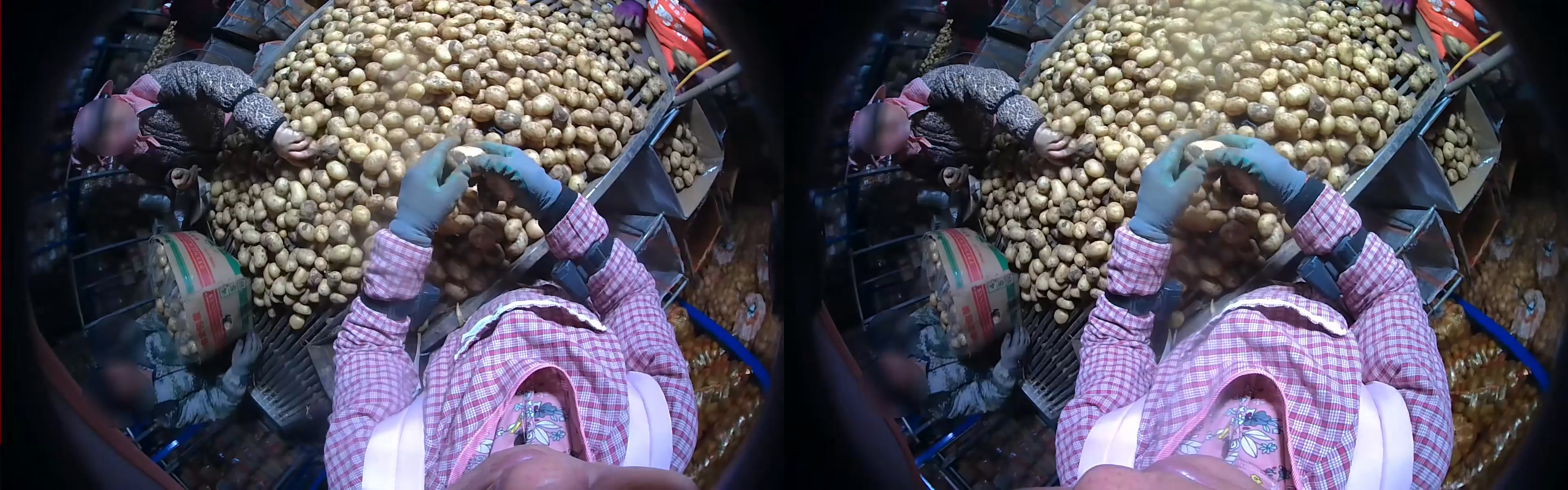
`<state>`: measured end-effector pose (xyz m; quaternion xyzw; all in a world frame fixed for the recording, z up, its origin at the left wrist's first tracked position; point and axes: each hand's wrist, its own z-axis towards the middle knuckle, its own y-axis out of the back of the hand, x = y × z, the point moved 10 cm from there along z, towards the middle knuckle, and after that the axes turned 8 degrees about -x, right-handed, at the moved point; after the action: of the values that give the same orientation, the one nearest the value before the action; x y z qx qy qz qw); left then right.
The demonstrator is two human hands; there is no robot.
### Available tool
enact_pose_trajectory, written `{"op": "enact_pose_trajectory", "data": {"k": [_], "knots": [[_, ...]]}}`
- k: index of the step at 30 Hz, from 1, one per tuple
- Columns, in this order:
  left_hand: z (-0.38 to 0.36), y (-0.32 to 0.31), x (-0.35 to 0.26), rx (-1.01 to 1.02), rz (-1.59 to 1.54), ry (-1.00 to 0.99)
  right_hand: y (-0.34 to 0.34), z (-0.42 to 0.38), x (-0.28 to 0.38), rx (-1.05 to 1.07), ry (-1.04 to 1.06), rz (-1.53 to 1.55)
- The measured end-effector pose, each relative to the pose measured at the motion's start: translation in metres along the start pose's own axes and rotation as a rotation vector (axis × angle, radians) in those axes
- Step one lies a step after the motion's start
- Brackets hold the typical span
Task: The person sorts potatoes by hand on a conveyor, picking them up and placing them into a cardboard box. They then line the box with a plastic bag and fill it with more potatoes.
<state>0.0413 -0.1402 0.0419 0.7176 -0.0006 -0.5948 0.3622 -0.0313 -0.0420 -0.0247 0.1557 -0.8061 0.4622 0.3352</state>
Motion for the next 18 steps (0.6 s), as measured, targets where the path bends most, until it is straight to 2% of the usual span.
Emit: {"op": "enact_pose_trajectory", "data": {"k": [2, 3, 6, 7, 8, 10, 12, 14, 16, 18], "knots": [[-0.011, -0.014, -0.016, -0.081, 0.068, -0.178, 0.011, -0.018, -0.003, -0.013, -0.061, 0.028], [-0.019, -0.021, -0.029, -0.071, 0.125, -0.184, 0.015, -0.028, -0.003, 0.016, -0.098, -0.006], [-0.031, -0.049, -0.040, -0.006, 0.030, -0.238, 0.035, -0.063, 0.003, 0.095, -0.217, -0.102], [-0.032, -0.058, -0.037, 0.018, -0.106, -0.132, 0.054, -0.066, 0.000, 0.005, -0.210, -0.247], [-0.035, -0.060, -0.047, 0.015, -0.043, -0.198, 0.059, -0.074, 0.005, 0.017, -0.167, -0.247], [-0.037, -0.074, -0.031, 0.107, -0.156, 0.191, 0.058, -0.093, 0.029, 0.034, -0.074, -0.254], [-0.035, -0.090, -0.065, 0.092, -0.103, 0.007, 0.096, -0.085, 0.027, -0.013, 0.098, -0.364], [-0.034, -0.121, -0.062, 0.047, 0.064, -0.179, 0.113, -0.099, 0.046, -0.085, 0.137, -0.740], [-0.034, -0.148, -0.085, 0.100, 0.312, -0.156, 0.118, -0.129, 0.069, -0.159, 0.121, -0.825], [-0.032, -0.169, -0.080, 0.110, 0.263, -0.065, 0.149, -0.118, 0.055, -0.146, 0.332, -0.907]]}}
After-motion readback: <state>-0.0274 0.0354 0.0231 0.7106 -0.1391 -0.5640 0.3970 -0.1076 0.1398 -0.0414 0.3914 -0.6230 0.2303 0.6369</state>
